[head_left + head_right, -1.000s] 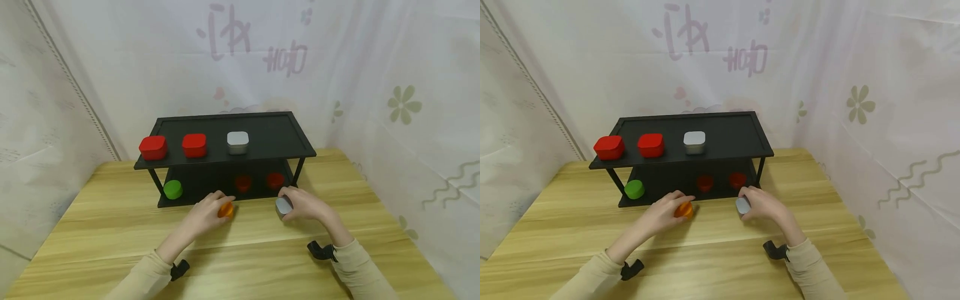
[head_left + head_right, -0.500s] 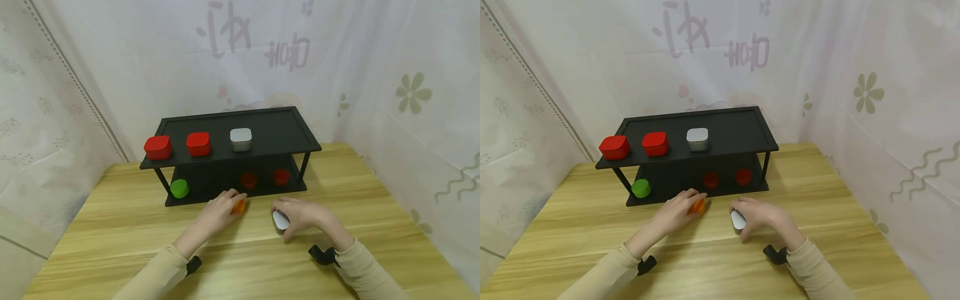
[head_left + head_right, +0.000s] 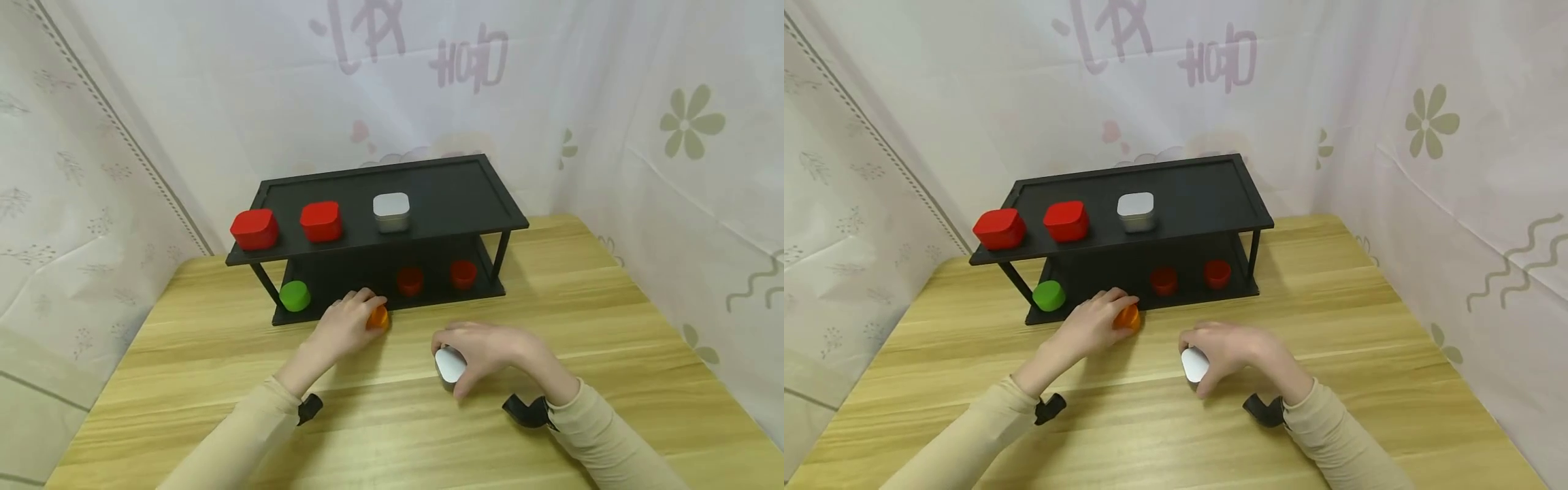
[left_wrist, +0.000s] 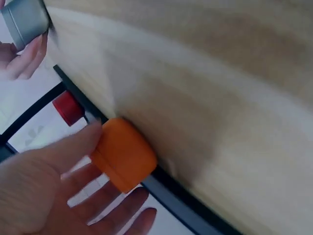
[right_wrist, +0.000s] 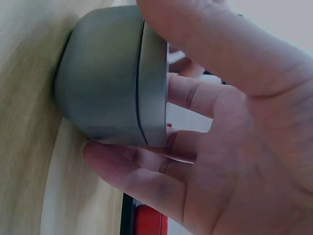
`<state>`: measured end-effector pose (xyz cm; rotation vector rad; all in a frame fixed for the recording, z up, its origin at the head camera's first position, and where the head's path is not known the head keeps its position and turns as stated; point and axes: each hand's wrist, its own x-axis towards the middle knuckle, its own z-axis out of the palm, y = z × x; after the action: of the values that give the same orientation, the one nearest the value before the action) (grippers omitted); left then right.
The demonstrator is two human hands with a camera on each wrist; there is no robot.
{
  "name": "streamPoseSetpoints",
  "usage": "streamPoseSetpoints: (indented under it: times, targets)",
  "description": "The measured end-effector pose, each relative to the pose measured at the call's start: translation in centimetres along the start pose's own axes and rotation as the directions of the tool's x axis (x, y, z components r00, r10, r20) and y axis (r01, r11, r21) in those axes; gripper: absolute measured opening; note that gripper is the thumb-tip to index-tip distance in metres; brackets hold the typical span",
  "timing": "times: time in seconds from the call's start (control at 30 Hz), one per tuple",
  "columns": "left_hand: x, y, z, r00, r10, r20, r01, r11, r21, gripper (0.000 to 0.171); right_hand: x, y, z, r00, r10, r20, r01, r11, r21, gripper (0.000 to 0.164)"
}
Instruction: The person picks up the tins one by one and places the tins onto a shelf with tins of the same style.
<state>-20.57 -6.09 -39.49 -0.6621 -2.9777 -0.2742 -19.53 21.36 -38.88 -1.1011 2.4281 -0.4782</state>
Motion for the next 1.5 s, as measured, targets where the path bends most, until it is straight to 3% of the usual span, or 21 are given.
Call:
streamPoseSetpoints:
  times: [0.1,0.27,0.43,0.6,0.83,1.17,1.33,1.5]
  targets:
    - [1.4,0.7,-0.5,0.999,-0.01,0.042,0.011,1.0,-0.013,0.062,0.1,-0.3,0.1,1.0,0.01,0.015,-0.01,1.0,0.017,0.056]
    - [4.5,1.9,-0.7,0.998,-0.011,0.055,0.01,1.0,0.012,0.064,0.1,-0.9,0.4,1.0,-0.003,0.017,0.003,1.0,0.021,0.056]
    - [6.1,2.2,-0.5,0.996,-0.027,0.086,0.021,0.997,0.069,0.06,-0.1,-1.8,0.5,1.0,-0.028,-0.004,0.028,0.999,0.019,0.052]
    - [6.0,2.4,-1.1,0.997,0.013,0.073,-0.014,1.0,0.017,0.052,-0.6,-2.4,0.5,1.0,-0.027,-0.01,0.027,0.999,0.023,0.048]
    - [3.6,3.9,-2.1,0.978,0.165,0.125,-0.157,0.985,-0.07,0.047,-0.9,-2.6,0.5,0.999,-0.032,0.001,0.032,0.999,0.014,0.047]
    - [2.6,4.9,-1.5,0.968,0.176,0.179,-0.17,0.984,-0.049,0.047,-1.5,-2.4,0.7,1.0,-0.024,0.012,0.024,0.999,0.023,0.048]
    - [4.2,5.8,-1.9,0.964,0.157,0.214,-0.145,0.987,-0.072,0.057,-1.6,-2.1,0.8,0.999,-0.027,0.019,0.027,1.0,0.012,0.049]
    - [7.6,7.6,-1.6,0.975,0.16,0.156,-0.152,0.987,-0.061,0.059,-1.5,-2.2,1.0,0.999,-0.044,0.014,0.044,0.999,-0.012,0.05]
